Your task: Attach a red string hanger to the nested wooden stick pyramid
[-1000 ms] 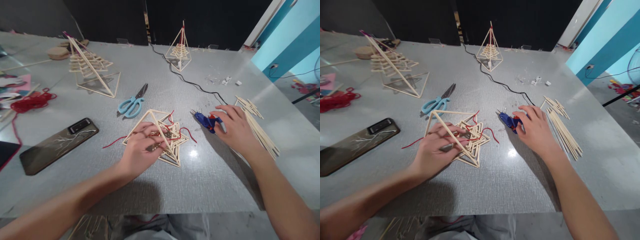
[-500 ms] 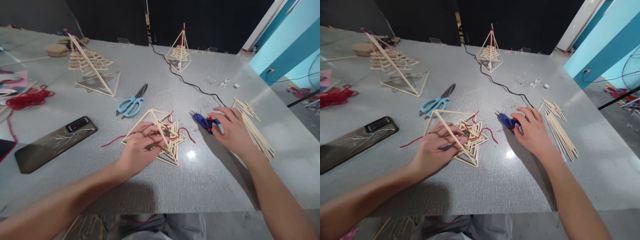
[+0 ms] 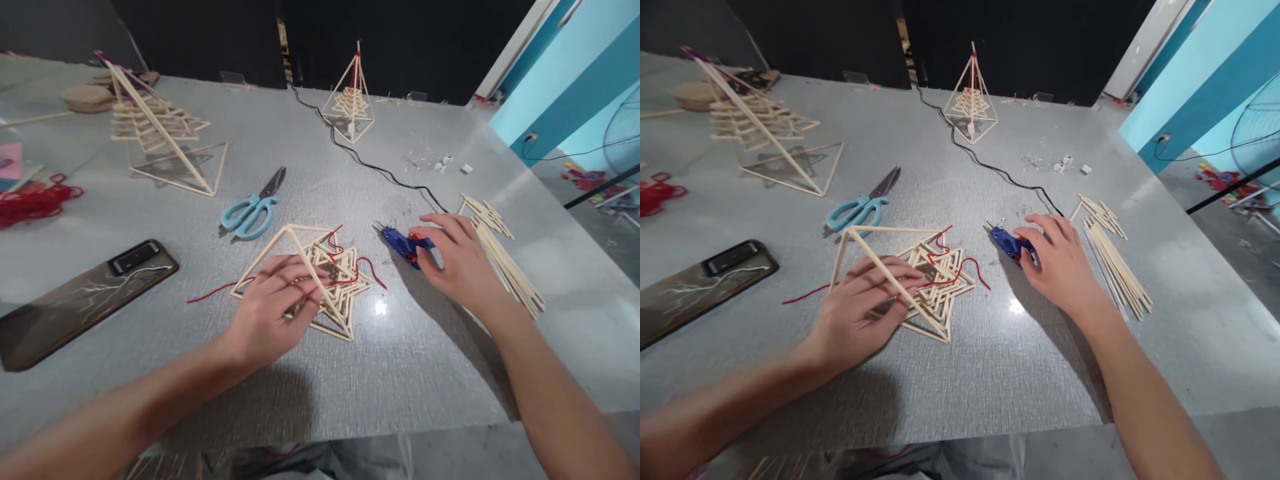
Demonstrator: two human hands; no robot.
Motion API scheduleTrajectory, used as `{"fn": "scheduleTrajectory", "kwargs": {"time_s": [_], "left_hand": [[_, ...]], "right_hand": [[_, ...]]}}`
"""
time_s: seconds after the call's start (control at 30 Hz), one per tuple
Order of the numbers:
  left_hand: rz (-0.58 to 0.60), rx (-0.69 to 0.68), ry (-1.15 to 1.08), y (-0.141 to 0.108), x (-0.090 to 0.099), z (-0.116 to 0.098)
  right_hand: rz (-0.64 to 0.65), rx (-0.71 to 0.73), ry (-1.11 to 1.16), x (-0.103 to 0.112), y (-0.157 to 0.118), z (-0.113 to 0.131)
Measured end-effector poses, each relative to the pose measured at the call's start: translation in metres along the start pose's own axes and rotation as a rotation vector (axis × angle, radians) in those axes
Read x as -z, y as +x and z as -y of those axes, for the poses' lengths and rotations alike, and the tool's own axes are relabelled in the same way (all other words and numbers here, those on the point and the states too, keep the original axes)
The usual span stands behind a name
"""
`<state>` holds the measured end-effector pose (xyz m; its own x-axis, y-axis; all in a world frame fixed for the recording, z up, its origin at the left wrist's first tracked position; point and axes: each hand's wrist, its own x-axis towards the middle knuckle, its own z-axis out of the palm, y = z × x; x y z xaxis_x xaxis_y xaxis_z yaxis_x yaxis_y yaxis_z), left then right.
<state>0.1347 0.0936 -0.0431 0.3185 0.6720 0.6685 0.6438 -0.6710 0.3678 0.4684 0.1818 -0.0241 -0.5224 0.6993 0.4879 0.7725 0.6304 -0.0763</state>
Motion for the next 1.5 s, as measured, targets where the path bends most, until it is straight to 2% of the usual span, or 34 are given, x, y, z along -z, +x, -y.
{"fn": "scheduleTrajectory", "kwargs": {"time_s": [0.17,0.43,0.57,0.67,0.83,0.97,1.13,1.33,1.5], "left_hand": [[-0.028,0.001,0.021,0.000,-0.001,-0.001],[0.069,-0.260,0.281,-0.002,0.011,0.002],[0.108,-0.326,0.353,0.001,0.015,0.001],[0.110,-0.288,0.293,0.002,0.014,0.004],[0.033,-0.086,0.053,0.003,0.004,0.004],[0.004,0.023,0.049,0.003,-0.001,-0.001],[-0.014,-0.017,0.027,0.006,-0.001,-0.003],[0.055,0.049,0.043,0.009,0.005,-0.005],[0.033,-0.039,0.048,0.006,0.007,-0.004]], "right_hand": [[-0.001,0.013,0.005,0.000,0.001,0.002],[0.024,0.008,0.019,-0.001,0.001,0.005],[0.029,-0.002,0.026,-0.002,0.001,0.007],[0.037,-0.007,0.032,-0.001,0.001,0.009],[0.025,-0.014,0.006,0.002,0.001,0.005],[0.009,-0.039,-0.035,0.004,0.001,-0.003],[0.004,-0.036,-0.043,0.006,0.001,-0.004],[0.014,-0.050,-0.038,0.005,0.000,-0.012],[0.103,-0.034,0.033,0.002,-0.001,-0.024]]}}
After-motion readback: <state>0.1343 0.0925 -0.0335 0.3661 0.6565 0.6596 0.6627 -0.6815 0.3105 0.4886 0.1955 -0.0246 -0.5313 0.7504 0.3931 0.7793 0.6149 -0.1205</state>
